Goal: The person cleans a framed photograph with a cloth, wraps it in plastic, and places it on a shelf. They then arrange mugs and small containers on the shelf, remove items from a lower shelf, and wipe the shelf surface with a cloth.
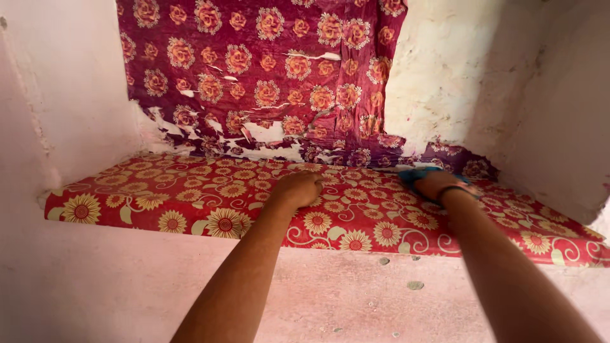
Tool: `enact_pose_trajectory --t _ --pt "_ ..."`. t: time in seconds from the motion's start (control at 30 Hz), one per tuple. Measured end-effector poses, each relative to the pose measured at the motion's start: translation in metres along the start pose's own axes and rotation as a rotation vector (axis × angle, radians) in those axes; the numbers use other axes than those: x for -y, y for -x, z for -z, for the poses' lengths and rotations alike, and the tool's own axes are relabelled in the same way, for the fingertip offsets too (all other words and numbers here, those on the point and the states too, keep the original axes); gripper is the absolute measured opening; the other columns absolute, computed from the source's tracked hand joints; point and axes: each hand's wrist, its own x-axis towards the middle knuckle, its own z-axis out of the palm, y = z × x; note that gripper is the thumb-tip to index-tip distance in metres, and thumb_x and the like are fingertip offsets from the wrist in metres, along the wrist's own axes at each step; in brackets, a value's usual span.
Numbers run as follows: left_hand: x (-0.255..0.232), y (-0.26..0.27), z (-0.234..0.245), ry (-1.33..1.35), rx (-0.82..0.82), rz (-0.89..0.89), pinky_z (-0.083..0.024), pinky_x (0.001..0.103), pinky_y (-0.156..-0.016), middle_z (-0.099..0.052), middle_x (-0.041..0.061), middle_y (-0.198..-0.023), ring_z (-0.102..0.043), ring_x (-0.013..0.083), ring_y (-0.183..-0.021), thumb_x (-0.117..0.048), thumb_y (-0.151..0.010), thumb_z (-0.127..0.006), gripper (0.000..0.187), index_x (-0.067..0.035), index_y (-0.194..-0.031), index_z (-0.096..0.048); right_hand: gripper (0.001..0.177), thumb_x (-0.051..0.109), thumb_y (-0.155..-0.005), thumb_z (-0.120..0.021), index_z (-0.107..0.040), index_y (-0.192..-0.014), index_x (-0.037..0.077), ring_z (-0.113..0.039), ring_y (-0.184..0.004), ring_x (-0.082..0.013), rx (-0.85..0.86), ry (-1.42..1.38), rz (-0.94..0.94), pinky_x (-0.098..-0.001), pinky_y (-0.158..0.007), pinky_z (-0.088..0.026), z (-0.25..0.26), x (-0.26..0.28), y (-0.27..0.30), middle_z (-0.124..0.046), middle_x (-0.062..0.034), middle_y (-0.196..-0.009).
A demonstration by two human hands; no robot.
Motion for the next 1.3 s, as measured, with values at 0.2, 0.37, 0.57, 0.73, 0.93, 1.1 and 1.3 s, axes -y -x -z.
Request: enact_pose_trajectory --t 0.2,0.37,0.57,0.73,0.93,1.1,1.3 --pt "0.001 0.002 0.003 0.066 0.042 0.122 -0.047 0.045 -0.112 -0.062 0.015 -0.145 -0.06 0.0331 -0.133 -0.032 -0.101 -0.049 0.045 -0.015 -0.138 -0.066 0.052 0.052 -0.087 -0.056 -0.067 -0.124 0.018 -0.061 -0.121 -0.0391 -0.018 -0.115 0.65 -0.0509 -0.102 -0.047 -0.048 0.177 -0.004 -0.063 -0.0164 -0.135" --pt "0.003 -0.001 0.004 0.066 0.019 0.089 -0.046 0.046 -0.111 -0.059 0.013 -0.147 -0.058 0.0322 -0.133 -0.033 -0.099 -0.049 0.046 -0.017 -0.141 -0.062 0.049 0.052 -0.093 -0.052 -0.071 -0.124 0.019 -0.068 -0.116 -0.0387 0.004 -0.065 0.394 -0.0469 -0.102 -0.052 -0.025 0.139 0.017 -0.071 -0.0199 -0.125" --pt "-0.004 0.011 0.009 0.169 -0.036 0.125 -0.044 0.046 -0.111 -0.052 0.011 -0.15 -0.055 0.0322 -0.133 -0.024 -0.095 -0.056 0.046 -0.022 -0.142 -0.059 0.048 0.053 -0.093 -0.061 -0.073 -0.124 0.018 -0.067 -0.118 -0.0386 -0.237 -0.023 -0.184 -0.052 -0.098 -0.055 0.034 -0.016 0.076 -0.07 -0.0181 -0.128" --pt "-0.014 0.024 0.024 -0.034 -0.302 -0.111 -0.051 0.043 -0.109 -0.066 0.016 -0.137 -0.064 0.0307 -0.127 -0.022 -0.095 -0.066 0.04 -0.012 -0.135 -0.068 0.041 0.03 -0.088 -0.062 -0.072 -0.127 0.024 -0.068 -0.114 -0.0409 -0.336 -0.06 0.059 -0.0521 -0.098 -0.054 0.034 -0.01 0.092 -0.073 -0.0187 -0.122" --pt "-0.043 0.083 0.046 0.132 0.11 -0.537 -0.045 0.047 -0.11 -0.058 0.017 -0.144 -0.055 0.0312 -0.134 -0.064 -0.089 -0.065 0.076 -0.015 -0.146 -0.053 0.033 0.031 -0.093 -0.058 -0.075 -0.121 0.027 -0.067 -0.117 -0.0399 -0.291 -0.031 0.135 -0.0496 -0.101 -0.054 0.02 0.031 0.104 -0.072 -0.0145 -0.125" --pt "-0.062 0.129 0.026 -0.401 -0.082 -0.622 -0.025 0.056 -0.117 -0.037 0.015 -0.16 -0.034 0.0343 -0.146 -0.058 -0.071 -0.08 0.107 -0.023 -0.16 -0.031 0.034 0.034 -0.094 -0.059 -0.074 -0.123 0.029 -0.063 -0.117 -0.042 -0.306 -0.008 0.088 -0.0527 -0.098 -0.053 0.023 0.03 0.108 -0.071 -0.0135 -0.125" --pt "-0.052 0.146 -0.003 -0.593 -0.447 -0.655 -0.022 0.056 -0.126 -0.044 0.01 -0.158 -0.036 0.0293 -0.151 -0.032 -0.09 -0.074 0.084 -0.023 -0.162 -0.031 0.037 0.019 -0.087 -0.07 -0.077 -0.124 0.023 -0.068 -0.102 -0.0441 -0.873 -0.03 0.341 -0.0546 -0.088 -0.055 0.02 0.031 0.127 -0.073 -0.0157 -0.115"
